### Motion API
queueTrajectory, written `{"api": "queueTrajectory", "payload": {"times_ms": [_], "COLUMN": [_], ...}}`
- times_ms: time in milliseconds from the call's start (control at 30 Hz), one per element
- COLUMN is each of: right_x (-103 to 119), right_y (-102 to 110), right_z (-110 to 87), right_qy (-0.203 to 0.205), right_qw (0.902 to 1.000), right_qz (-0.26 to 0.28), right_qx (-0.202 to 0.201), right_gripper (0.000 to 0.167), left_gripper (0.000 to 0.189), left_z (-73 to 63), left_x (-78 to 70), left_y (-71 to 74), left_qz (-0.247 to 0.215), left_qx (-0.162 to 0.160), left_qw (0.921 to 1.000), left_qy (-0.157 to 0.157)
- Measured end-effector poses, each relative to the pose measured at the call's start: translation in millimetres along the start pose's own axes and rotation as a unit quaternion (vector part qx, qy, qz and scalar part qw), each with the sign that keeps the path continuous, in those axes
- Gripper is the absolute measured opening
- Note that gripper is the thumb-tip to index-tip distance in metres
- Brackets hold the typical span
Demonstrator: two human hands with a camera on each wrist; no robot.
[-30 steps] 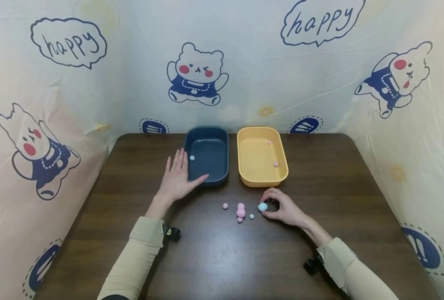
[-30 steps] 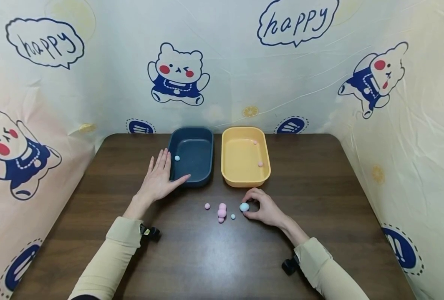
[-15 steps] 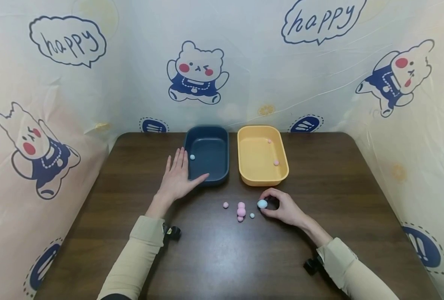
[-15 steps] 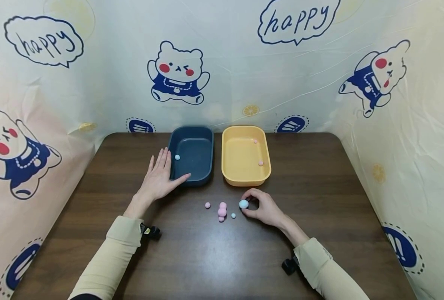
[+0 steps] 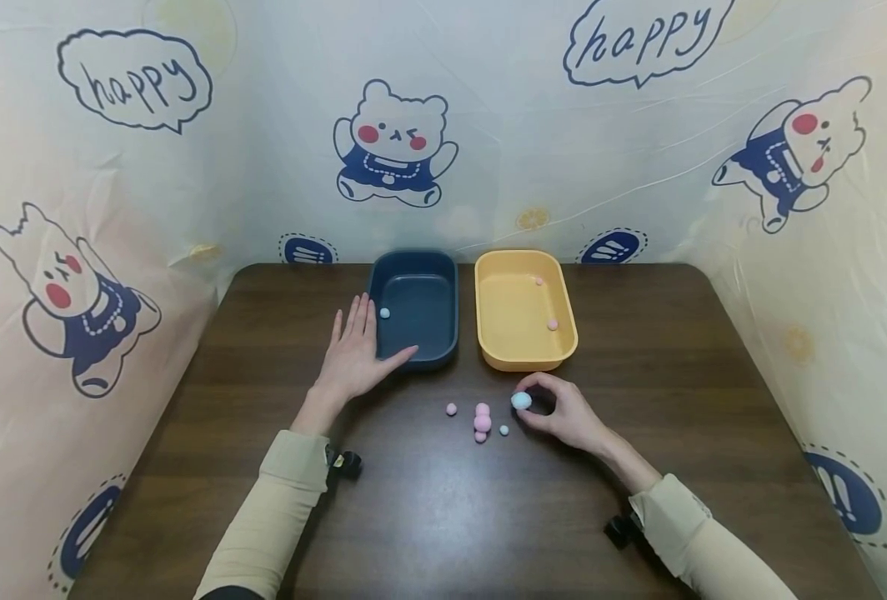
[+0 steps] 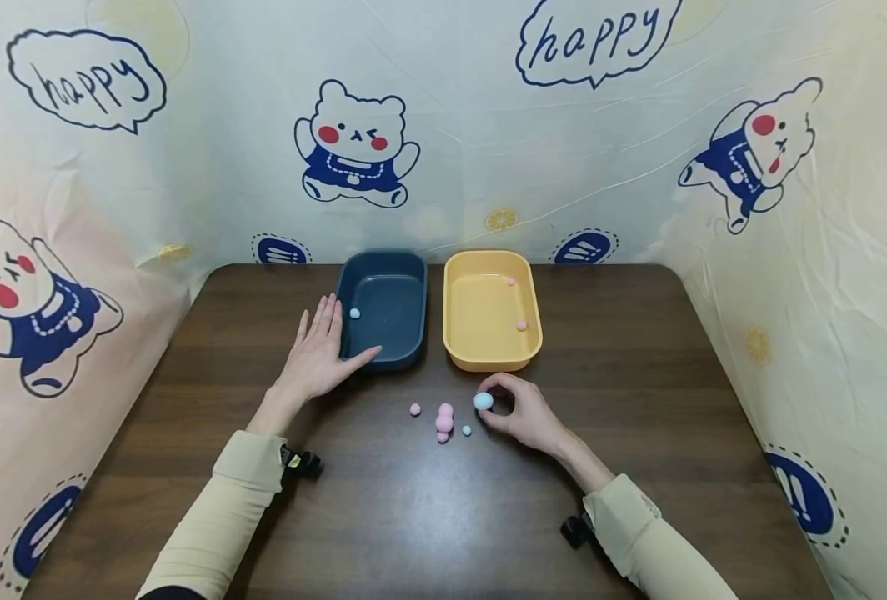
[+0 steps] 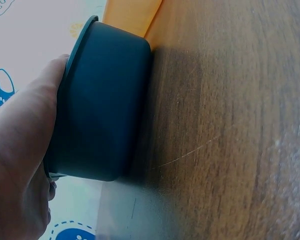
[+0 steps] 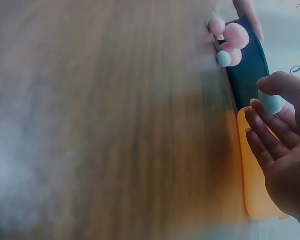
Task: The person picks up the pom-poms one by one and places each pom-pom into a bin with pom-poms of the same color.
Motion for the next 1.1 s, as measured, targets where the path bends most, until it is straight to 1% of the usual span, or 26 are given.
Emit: {"api": "queueTrajectory", "payload": {"times_ms": [333,400,700,800,933,1100], "right_x": [10,11,20,23,28,35], "right_y": [-3,-3,-5,-6,-8,-9], "right_z": [5.1,6.4,13.2,16.5,20.9,25.8], "right_qy": [0.038,0.037,0.008,0.011,0.027,0.034], "right_qw": [0.9981,0.998,0.9993,0.9994,0.9991,0.9991], "right_qz": [-0.038,-0.043,-0.033,-0.028,-0.027,-0.022], "right_qx": [-0.03,-0.029,-0.012,-0.014,-0.017,-0.008], "right_gripper": [0.027,0.027,0.028,0.029,0.029,0.03], "left_gripper": [0.129,0.129,0.13,0.129,0.129,0.13], "left_z": [-1.0,-1.4,-0.4,-1.5,-2.8,-2.3], "left_x": [0.3,0.3,0.9,0.5,-0.2,0.5], "left_y": [-0.5,-0.6,-1.8,-0.7,1.0,0.7], "left_qz": [-0.006,-0.007,-0.007,-0.01,-0.013,-0.009], "left_qx": [0.001,0.002,0.004,0.004,0.003,0.0], "left_qw": [1.0,1.0,1.0,0.9999,0.9999,0.9999], "left_qy": [-0.001,-0.001,-0.003,-0.003,-0.003,-0.005]}}
Point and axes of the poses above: each hand's wrist, its own z-axis towards the middle knuckle, its own y-axis out of the back of the hand, x = y × z, the point moved 1 cm from there along z, towards the middle knuckle, and after that the axes turned 5 degrees about x, right-handed, at the moved point
